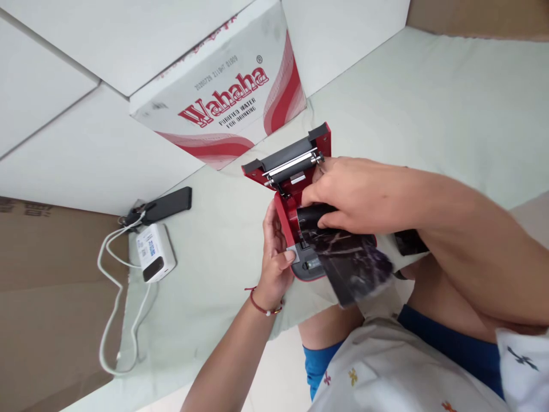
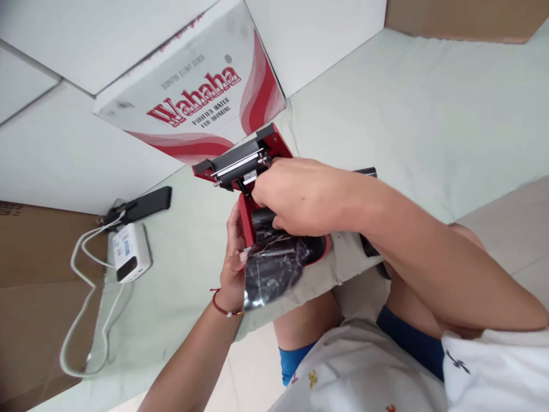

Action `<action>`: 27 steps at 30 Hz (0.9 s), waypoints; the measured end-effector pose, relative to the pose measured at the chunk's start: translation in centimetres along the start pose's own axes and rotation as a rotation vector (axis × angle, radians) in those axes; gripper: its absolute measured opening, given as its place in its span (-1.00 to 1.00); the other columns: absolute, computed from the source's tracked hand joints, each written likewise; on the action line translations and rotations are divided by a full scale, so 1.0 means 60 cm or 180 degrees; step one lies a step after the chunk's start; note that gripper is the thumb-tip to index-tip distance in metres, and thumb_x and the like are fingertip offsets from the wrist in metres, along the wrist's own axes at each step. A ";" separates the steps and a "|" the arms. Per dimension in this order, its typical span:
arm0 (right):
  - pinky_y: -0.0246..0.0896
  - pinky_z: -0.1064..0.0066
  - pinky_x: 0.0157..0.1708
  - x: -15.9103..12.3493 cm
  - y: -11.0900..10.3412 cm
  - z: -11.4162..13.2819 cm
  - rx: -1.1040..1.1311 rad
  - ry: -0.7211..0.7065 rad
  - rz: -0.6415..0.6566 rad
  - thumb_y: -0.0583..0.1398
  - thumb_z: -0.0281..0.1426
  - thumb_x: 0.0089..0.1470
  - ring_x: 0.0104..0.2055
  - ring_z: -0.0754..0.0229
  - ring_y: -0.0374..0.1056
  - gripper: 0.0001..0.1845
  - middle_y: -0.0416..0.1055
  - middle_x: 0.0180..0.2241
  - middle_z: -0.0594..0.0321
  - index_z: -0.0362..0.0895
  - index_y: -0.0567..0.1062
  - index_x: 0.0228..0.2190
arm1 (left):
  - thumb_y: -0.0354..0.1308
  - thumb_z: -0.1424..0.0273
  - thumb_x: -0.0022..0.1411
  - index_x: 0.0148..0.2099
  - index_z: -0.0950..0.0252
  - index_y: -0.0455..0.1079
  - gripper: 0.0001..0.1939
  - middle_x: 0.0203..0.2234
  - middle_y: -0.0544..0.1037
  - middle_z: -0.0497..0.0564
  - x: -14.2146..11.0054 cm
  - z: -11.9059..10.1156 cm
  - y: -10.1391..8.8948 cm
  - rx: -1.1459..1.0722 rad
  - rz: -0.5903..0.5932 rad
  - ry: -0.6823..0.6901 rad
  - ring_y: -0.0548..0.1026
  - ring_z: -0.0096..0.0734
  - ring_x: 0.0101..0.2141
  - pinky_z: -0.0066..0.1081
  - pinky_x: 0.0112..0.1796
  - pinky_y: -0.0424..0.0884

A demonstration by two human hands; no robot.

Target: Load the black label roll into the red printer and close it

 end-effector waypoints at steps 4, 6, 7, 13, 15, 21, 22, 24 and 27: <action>0.32 0.30 -0.10 -0.052 -0.055 -0.022 0.0416 -0.0187 -0.0207 0.38 -0.40 0.32 -0.09 0.17 0.53 -0.69 0.68 0.01 0.25 -0.02 0.73 0.07 | 0.51 -0.04 0.22 0.55 -0.14 0.28 -0.06 0.60 0.23 -0.02 0.000 0.001 0.000 -0.0123 0.0006 -0.0082 0.16 0.16 0.60 0.07 0.53 0.27; 0.30 0.30 -0.07 -0.075 -0.078 -0.047 0.0493 0.0019 -0.0298 0.37 -0.39 0.33 -0.07 0.20 0.54 -0.66 0.69 0.05 0.28 0.02 0.74 0.10 | 0.52 -0.01 0.20 0.56 -0.12 0.27 -0.04 0.61 0.21 -0.02 0.001 0.004 -0.001 -0.0242 0.0006 -0.0096 0.12 0.16 0.61 0.07 0.54 0.24; 0.28 0.29 -0.06 -0.082 -0.083 -0.064 0.0464 0.0305 -0.0280 0.37 -0.39 0.34 -0.06 0.20 0.55 -0.65 0.69 0.07 0.28 0.02 0.74 0.12 | 0.52 0.00 0.19 0.56 -0.11 0.27 -0.04 0.61 0.20 -0.01 0.002 0.006 -0.002 -0.0282 0.0022 -0.0100 0.11 0.17 0.61 0.06 0.54 0.24; 0.24 0.31 -0.15 -0.060 -0.034 -0.128 -0.0053 0.1228 0.0270 0.40 -0.44 0.27 -0.14 0.20 0.55 -0.64 0.72 -0.05 0.17 -0.10 0.75 0.09 | 0.51 0.01 0.20 0.58 -0.12 0.23 -0.01 0.61 0.22 0.01 0.002 0.007 -0.005 -0.0308 0.0072 -0.0244 0.19 0.21 0.58 0.09 0.49 0.36; 0.22 0.33 -0.27 -0.041 -0.004 -0.130 -0.0177 0.1103 0.0450 0.36 -0.49 0.23 -0.30 0.22 0.50 -0.68 0.72 -0.18 0.22 -0.06 0.77 -0.01 | 0.51 0.01 0.19 0.58 -0.12 0.23 -0.01 0.60 0.24 0.00 0.000 0.006 -0.005 -0.0293 0.0076 -0.0281 0.20 0.22 0.58 0.08 0.47 0.39; 0.29 0.29 -0.23 -0.057 0.016 -0.175 -0.0161 0.1236 0.0352 0.33 -0.41 0.22 -0.19 0.09 0.55 -0.54 0.70 -0.03 0.16 0.02 0.71 0.14 | 0.46 0.00 0.21 0.49 -0.03 0.40 -0.16 0.49 0.42 0.04 0.005 0.001 -0.008 -0.0328 -0.0126 -0.0197 0.43 0.12 0.43 -0.03 0.31 0.55; 0.30 0.26 -0.18 -0.066 0.012 -0.187 -0.0212 0.1337 0.0230 0.34 -0.36 0.23 -0.13 0.04 0.55 -0.50 0.68 0.02 0.13 0.02 0.69 0.18 | 0.45 -0.01 0.22 0.41 0.02 0.48 -0.24 0.41 0.51 0.07 0.009 0.001 -0.012 -0.0347 -0.0295 -0.0147 0.53 0.05 0.33 -0.09 0.23 0.60; 0.31 0.22 -0.13 -0.079 0.009 -0.208 -0.0336 0.1633 0.0207 0.38 -0.32 0.22 -0.08 -0.01 0.55 -0.47 0.67 0.04 0.09 0.01 0.67 0.22 | 0.47 0.01 0.25 0.16 0.13 0.62 -0.48 0.11 0.68 0.09 0.016 0.002 -0.023 -0.0307 -0.0739 -0.0080 0.67 -0.19 -0.01 -0.27 -0.04 0.66; 0.27 0.25 -0.12 -0.078 0.022 -0.210 -0.0271 0.1839 0.0636 0.35 -0.42 0.24 -0.12 0.06 0.54 -0.54 0.69 -0.02 0.11 -0.06 0.72 0.16 | 0.55 0.06 0.27 -0.21 0.22 0.50 -0.60 -0.38 0.56 -0.10 0.023 0.005 -0.035 -0.0145 -0.1237 -0.0098 0.47 -0.51 -0.45 -0.48 -0.38 0.47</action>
Point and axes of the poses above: each hand's wrist, its own x-axis towards the middle knuckle, its own y-axis out of the palm, z = x × y, the point moved 3 cm from there along x, towards the middle knuckle
